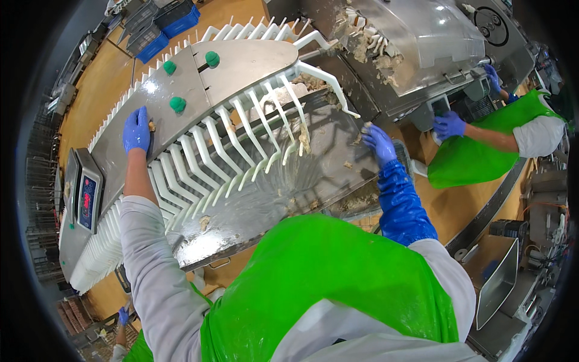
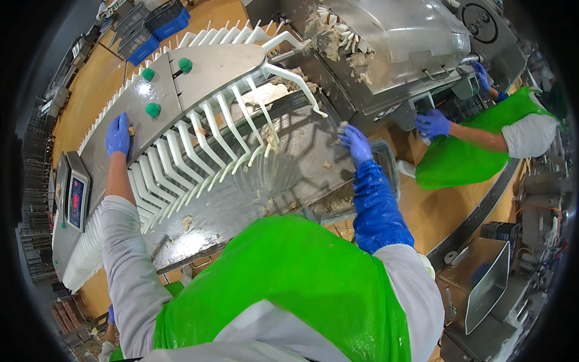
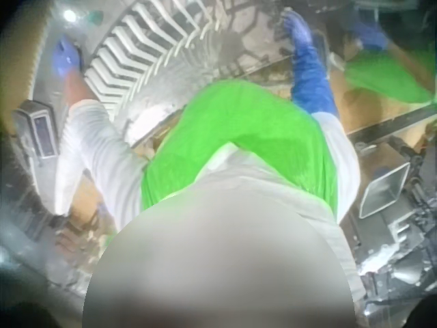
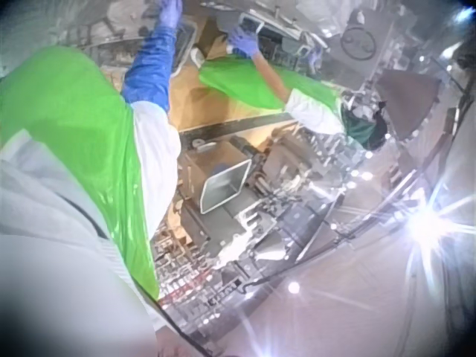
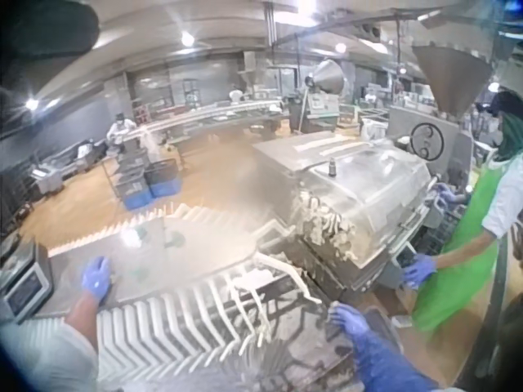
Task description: The person places small pieces of dough onto the prongs of a rotating circular machine. They use both hands to pick up dough from a tray and position it on the machine's arms. The person occasionally dips their hands into a white bucket, likely containing water or oil, to prevent sticking.
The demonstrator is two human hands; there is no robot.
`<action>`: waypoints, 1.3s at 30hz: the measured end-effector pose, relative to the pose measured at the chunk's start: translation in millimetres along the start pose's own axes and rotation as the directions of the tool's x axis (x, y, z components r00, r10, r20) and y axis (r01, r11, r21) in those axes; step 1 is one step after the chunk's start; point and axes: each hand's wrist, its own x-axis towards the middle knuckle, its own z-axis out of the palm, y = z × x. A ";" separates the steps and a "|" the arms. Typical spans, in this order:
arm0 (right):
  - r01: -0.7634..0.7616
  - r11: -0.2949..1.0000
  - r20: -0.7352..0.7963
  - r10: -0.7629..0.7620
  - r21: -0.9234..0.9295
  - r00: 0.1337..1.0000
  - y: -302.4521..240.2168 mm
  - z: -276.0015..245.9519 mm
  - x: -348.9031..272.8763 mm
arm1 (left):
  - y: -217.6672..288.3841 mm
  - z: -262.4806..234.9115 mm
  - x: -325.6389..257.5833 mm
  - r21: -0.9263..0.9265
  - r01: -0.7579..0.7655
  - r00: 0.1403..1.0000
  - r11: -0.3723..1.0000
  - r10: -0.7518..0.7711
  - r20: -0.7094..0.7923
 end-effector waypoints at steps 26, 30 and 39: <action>-0.317 0.933 0.025 0.317 0.169 0.948 28.3 54.9 97.4 | 9.5 -3.7 -7.6 0.030 -0.004 1.000 1.000 0.005 -0.022; -0.173 0.834 0.098 0.142 0.524 0.985 -21.7 72.2 113.3 | 8.3 -0.3 -3.2 0.020 -0.029 0.999 0.999 0.030 -0.012; -0.179 0.631 0.245 -0.019 0.755 0.969 -71.1 129.2 125.0 | 9.3 -0.2 -2.8 0.058 -0.042 0.999 0.997 0.043 -0.012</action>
